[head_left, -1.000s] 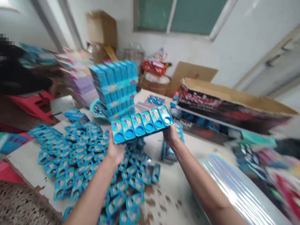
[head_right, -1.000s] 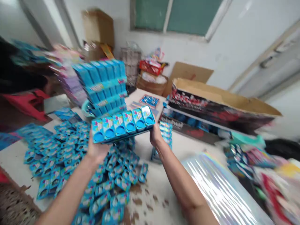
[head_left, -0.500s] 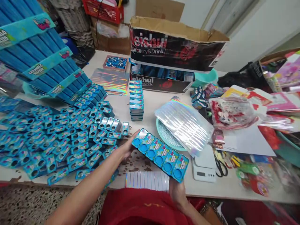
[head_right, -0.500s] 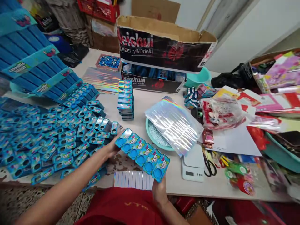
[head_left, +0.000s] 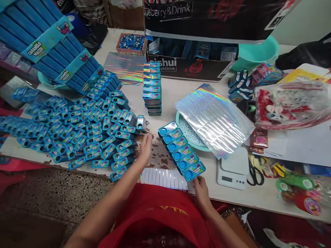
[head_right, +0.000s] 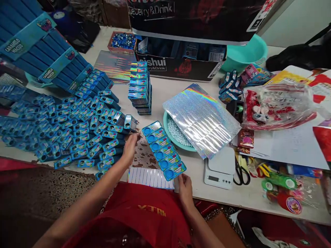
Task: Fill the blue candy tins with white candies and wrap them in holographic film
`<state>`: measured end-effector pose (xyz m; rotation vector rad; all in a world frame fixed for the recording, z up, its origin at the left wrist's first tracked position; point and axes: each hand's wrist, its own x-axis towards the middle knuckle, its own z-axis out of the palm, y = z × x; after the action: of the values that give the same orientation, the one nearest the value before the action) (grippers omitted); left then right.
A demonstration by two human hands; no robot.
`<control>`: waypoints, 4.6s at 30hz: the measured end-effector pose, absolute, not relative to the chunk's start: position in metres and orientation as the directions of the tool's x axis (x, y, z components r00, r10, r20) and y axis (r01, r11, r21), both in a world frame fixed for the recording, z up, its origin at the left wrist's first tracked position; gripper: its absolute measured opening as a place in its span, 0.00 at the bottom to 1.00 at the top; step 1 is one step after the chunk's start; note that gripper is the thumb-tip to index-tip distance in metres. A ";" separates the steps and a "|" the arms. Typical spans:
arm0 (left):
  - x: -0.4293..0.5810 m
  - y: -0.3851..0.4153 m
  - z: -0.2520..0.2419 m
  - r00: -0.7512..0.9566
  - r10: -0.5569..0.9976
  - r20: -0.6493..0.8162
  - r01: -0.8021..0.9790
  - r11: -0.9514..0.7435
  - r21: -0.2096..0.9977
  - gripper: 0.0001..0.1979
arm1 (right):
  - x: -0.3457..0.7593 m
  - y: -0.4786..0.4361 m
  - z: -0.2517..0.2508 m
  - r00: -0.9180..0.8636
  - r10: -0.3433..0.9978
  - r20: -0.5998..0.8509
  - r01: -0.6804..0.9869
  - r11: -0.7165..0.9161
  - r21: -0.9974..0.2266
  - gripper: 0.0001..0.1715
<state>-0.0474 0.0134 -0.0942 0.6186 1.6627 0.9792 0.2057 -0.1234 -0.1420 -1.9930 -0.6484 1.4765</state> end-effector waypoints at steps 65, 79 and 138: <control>-0.041 -0.151 -0.047 0.241 0.760 -0.604 0.047 0.613 0.789 0.15 | 0.179 -0.169 -0.060 -0.177 0.815 -0.551 -0.010 -0.562 -0.827 0.31; -0.042 -0.120 -0.038 0.121 0.859 -0.497 0.484 0.386 0.785 0.09 | 0.181 -0.136 -0.065 -0.267 0.733 -0.625 -0.266 -0.680 -0.684 0.21; -0.026 -0.086 -0.091 0.451 0.766 -0.459 0.784 -0.095 0.613 0.17 | 0.199 -0.108 -0.094 -0.182 0.976 -0.117 0.850 0.096 -0.518 0.21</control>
<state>-0.0260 -0.0857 -0.0908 1.8524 1.3117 -0.0280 0.1992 -0.1084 -0.0942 -1.8204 -2.1186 0.7102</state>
